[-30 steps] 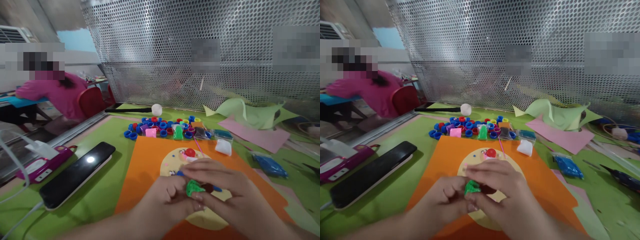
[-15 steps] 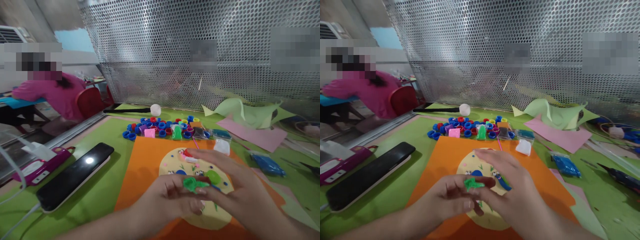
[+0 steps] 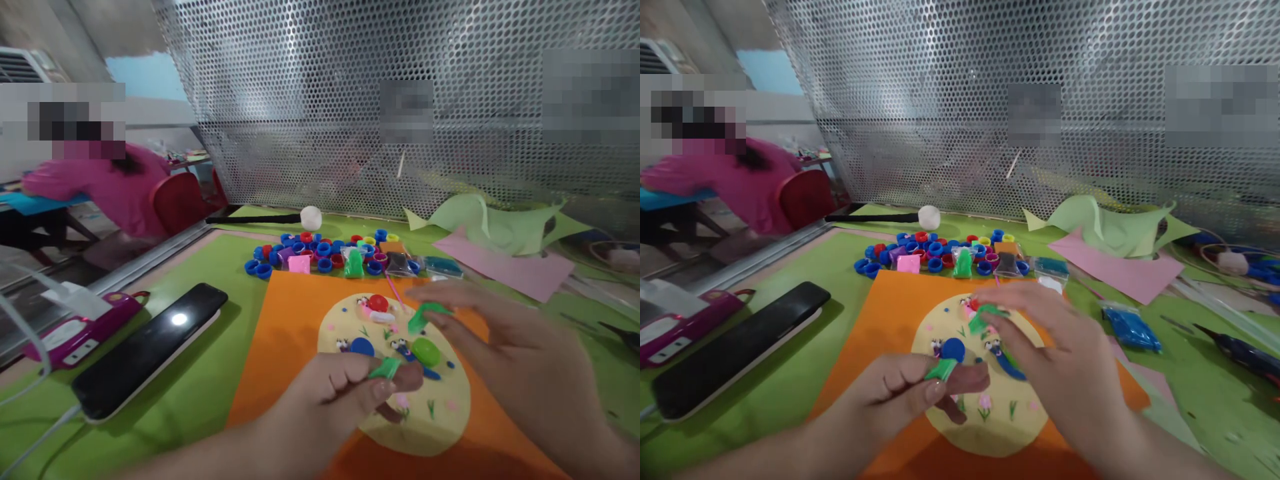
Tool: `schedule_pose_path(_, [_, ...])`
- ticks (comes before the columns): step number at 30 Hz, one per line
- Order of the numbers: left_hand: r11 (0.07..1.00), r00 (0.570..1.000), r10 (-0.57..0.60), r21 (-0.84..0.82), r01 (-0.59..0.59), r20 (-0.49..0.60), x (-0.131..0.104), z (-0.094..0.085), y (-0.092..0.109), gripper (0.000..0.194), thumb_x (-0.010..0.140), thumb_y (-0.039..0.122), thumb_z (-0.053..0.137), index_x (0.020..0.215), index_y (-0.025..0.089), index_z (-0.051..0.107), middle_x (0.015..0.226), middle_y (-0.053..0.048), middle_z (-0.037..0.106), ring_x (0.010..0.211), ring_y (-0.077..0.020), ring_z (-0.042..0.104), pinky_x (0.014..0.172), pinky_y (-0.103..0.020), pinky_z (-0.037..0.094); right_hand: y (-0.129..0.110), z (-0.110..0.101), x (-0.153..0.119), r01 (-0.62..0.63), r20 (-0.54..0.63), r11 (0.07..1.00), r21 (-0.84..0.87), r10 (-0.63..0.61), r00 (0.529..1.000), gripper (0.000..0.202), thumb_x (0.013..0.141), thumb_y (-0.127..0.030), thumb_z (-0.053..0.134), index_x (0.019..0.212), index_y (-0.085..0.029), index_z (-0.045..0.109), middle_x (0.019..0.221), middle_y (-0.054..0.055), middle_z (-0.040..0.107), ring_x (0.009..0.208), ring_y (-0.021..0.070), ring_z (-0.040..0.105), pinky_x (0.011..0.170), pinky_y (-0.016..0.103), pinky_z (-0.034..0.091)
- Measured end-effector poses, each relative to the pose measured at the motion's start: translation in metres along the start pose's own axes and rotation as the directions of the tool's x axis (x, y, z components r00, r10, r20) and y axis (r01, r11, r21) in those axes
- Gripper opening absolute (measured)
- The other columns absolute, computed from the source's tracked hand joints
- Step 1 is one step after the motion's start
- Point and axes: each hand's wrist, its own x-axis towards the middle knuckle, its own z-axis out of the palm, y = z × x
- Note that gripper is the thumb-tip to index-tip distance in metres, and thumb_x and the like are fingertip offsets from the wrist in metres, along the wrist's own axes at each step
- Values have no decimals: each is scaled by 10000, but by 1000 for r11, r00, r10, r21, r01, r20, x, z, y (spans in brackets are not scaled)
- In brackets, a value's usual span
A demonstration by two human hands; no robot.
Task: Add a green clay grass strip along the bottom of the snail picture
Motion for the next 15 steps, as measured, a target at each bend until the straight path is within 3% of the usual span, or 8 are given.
schedule_pose_path(3, [972, 1000, -10, -235, 16, 26, 3, 1, -5, 332, 748, 386, 710, 1035, 224, 675, 1130, -50, 667, 1086, -214, 591, 871, -304, 479, 1, 1, 1, 29, 16, 1000, 5, -29, 999, 251, 824, -327, 532, 1064, -281, 588, 1002, -4, 683, 888, 184, 655, 721, 294, 573])
schedule_pose_path(7, [954, 995, -10, -296, 39, 101, 4, 0, -9, 299, 692, 265, 777, 975, 226, 693, 936, -9, 704, 926, -132, 638, 862, -236, 464, 0, 11, -4, 227, 167, 968, 105, -242, 956, 279, 796, -159, 540, 1056, -229, 609, 987, -13, 694, 910, 117, 644, 762, 191, 534])
schedule_pose_path(9, [961, 992, -19, -272, 52, 121, 3, 0, -8, 276, 646, 250, 806, 901, 221, 704, 873, 10, 698, 864, -114, 638, 813, -205, 468, 0, 16, -7, 271, 181, 947, 172, -300, 937, 226, 801, -125, 552, 985, -232, 628, 900, -40, 707, 861, 109, 648, 763, 205, 530])
schedule_pose_path(12, [997, 999, 17, -73, -14, 40, 0, 0, -3, 124, 741, 278, 721, 836, 199, 723, 811, 6, 711, 794, -122, 641, 742, -198, 470, -1, 17, -8, 300, 164, 928, 221, -339, 926, 174, 810, -132, 571, 930, -235, 642, 810, -64, 709, 820, 114, 647, 751, 227, 530])
schedule_pose_path(14, [995, 998, 64, 73, -64, 7, 0, 1, 0, 144, 809, 294, 647, 827, 186, 740, 821, -18, 731, 822, -152, 655, 753, -216, 472, -2, 13, -6, 275, 172, 943, 186, -307, 936, 190, 811, -128, 550, 913, -244, 660, 811, -73, 711, 826, 103, 648, 750, 199, 527])
schedule_pose_path(15, [996, 998, 65, 68, -65, 11, 0, 2, 1, 174, 819, 318, 634, 842, 184, 743, 840, -32, 738, 848, -171, 665, 773, -234, 480, -3, 10, -5, 242, 167, 959, 150, -266, 949, 195, 811, -131, 536, 886, -254, 668, 807, -78, 712, 816, 95, 651, 747, 182, 526])
